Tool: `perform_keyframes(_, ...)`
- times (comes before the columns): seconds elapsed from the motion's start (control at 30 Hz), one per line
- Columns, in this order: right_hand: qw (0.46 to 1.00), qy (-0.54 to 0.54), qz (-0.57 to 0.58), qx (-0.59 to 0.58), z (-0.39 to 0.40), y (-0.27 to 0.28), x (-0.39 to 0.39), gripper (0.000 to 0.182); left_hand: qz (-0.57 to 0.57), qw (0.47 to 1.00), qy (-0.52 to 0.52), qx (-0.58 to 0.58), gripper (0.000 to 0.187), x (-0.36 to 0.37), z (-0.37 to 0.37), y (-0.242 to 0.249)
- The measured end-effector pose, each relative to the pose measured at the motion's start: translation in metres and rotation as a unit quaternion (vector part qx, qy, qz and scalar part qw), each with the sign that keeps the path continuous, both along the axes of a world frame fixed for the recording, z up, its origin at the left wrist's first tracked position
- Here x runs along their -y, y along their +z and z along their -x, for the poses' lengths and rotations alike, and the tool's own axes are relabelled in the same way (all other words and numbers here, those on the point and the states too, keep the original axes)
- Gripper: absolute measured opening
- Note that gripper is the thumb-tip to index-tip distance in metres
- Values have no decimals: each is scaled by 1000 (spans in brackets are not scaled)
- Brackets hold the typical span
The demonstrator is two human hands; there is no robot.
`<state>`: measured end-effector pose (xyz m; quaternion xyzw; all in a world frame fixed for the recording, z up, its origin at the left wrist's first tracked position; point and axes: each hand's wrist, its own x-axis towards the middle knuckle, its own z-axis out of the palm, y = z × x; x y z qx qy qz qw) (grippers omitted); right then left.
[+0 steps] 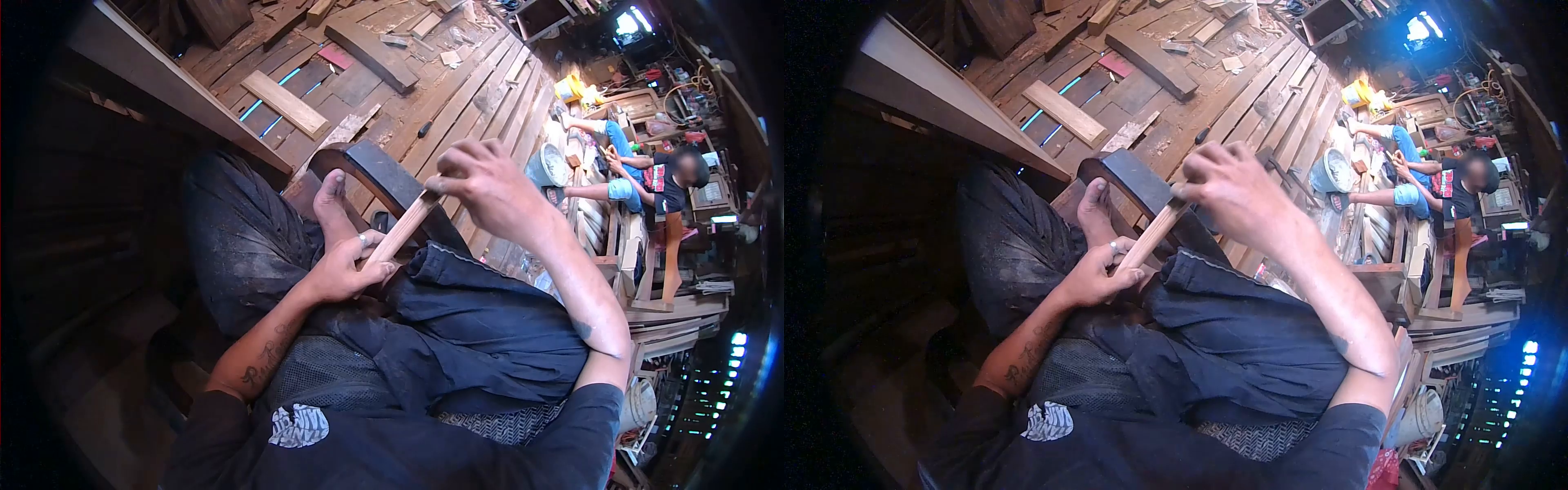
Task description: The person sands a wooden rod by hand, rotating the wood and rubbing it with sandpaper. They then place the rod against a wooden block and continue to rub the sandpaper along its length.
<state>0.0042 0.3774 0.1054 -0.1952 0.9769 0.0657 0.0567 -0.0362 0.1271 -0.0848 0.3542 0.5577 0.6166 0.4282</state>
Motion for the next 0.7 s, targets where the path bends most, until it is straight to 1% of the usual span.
perform_keyframes(0.03, 1000, 8, 15, 18, 0, 1, 5, 35, 1, 1000, -2, 2, 49, 0, 0, 1)
perform_keyframes(0.13, 998, 23, -48, -15, 3, -1, 0, 38, 9, 1000, -3, 17, 48, 2, 1, 7)
perform_keyframes(0.17, 998, 12, -61, -20, 4, 1, -3, 37, 9, 1000, -2, 14, 48, 2, 1, 6)
perform_keyframes(0.23, 998, 0, -58, -17, 2, 3, -1, 37, 8, 1000, -1, 6, 47, 1, 1, 5)
perform_keyframes(0.33, 999, -2, -53, 3, 0, 6, 9, 37, -19, 999, 23, -31, 39, -1, -1, 1)
perform_keyframes(0.43, 999, 6, -46, -10, 2, 5, 10, 38, -7, 1000, 8, 23, 39, 1, -1, 4)
perform_keyframes(0.5, 998, 0, -50, -25, 3, 5, 3, 38, -6, 1000, 3, 17, 45, 2, 0, 1)
perform_keyframes(0.53, 999, 2, -48, -15, 3, 5, 5, 39, -7, 1000, 0, 15, 48, 1, 0, 1)
perform_keyframes(0.6, 999, -1, -43, 6, 0, 3, 11, 40, 3, 1000, 1, 14, 48, 1, -1, 4)
perform_keyframes(0.63, 999, 15, -33, 5, 0, -3, 13, 40, 9, 1000, -1, 13, 48, 1, -1, 5)
perform_keyframes(0.7, 998, 25, -55, -16, 3, -6, 5, 41, 4, 1000, -5, 28, 48, 1, 0, 5)
